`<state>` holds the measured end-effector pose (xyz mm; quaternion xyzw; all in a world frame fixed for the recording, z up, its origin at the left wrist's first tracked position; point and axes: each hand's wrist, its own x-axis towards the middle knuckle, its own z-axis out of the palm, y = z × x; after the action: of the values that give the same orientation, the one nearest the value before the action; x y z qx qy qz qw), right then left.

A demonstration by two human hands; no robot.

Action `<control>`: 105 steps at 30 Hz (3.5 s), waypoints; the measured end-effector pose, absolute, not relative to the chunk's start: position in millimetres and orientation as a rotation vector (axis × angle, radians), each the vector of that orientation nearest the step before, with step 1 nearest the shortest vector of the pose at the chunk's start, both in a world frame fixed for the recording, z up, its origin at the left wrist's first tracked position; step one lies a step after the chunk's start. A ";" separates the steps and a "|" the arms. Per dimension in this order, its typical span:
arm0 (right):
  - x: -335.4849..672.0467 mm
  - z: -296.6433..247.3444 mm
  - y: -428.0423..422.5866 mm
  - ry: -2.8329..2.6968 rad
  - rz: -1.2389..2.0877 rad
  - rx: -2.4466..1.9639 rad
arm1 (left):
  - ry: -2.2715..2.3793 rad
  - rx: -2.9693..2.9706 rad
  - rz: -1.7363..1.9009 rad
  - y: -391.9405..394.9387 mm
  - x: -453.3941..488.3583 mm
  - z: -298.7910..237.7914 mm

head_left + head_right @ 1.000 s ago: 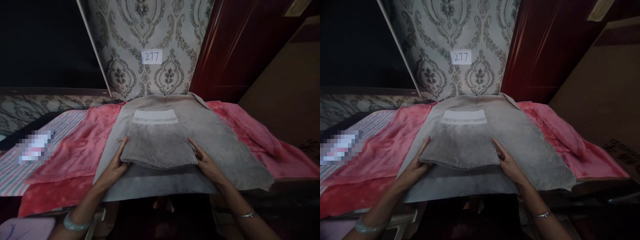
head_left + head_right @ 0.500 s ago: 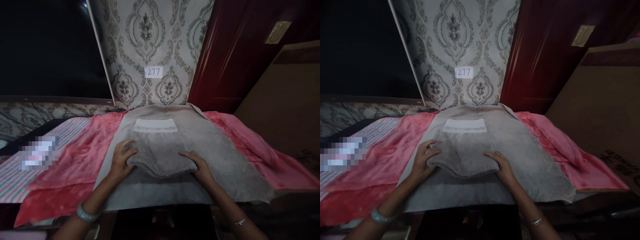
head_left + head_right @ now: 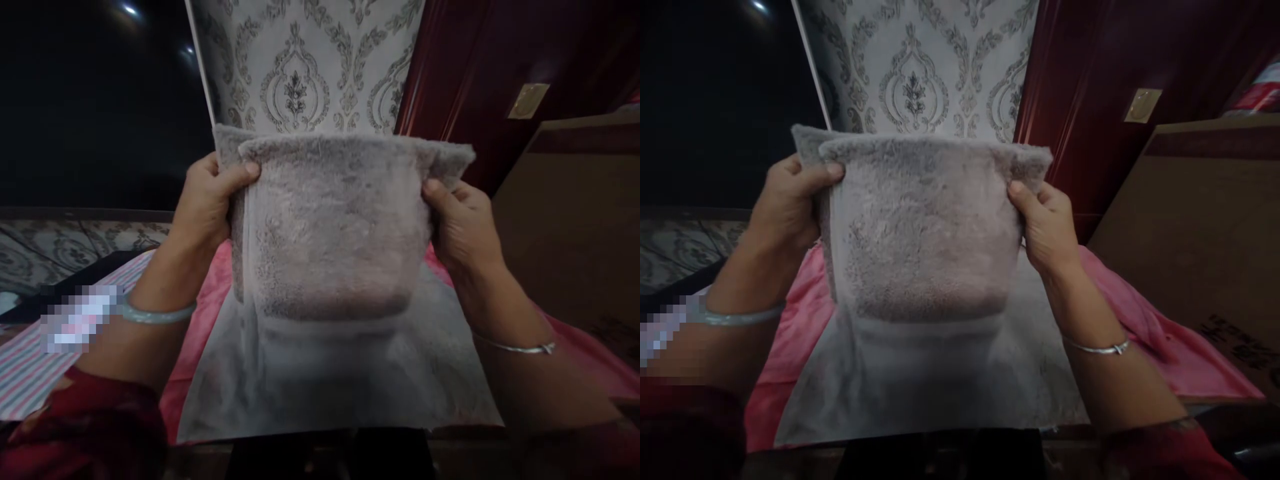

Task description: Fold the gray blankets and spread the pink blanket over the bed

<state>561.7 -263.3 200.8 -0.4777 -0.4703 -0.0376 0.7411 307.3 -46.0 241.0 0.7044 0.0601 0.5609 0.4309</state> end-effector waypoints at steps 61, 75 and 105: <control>609.9 -72.5 -175.4 -0.965 0.267 -1.548 | 1.209 1.933 0.848 64.6 401.2 8.4; 603.1 -50.4 -168.1 -0.978 0.056 -1.673 | 1.177 2.005 0.928 60.7 399.9 3.2; 558.9 -21.5 -133.2 -1.520 -0.058 -2.482 | 0.785 2.928 0.247 6.5 398.7 3.1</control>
<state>558.9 -133.2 -21.5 -0.8470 -0.5188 -0.0196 0.1148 398.7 6.5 3.1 0.9615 0.2577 0.0813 0.0501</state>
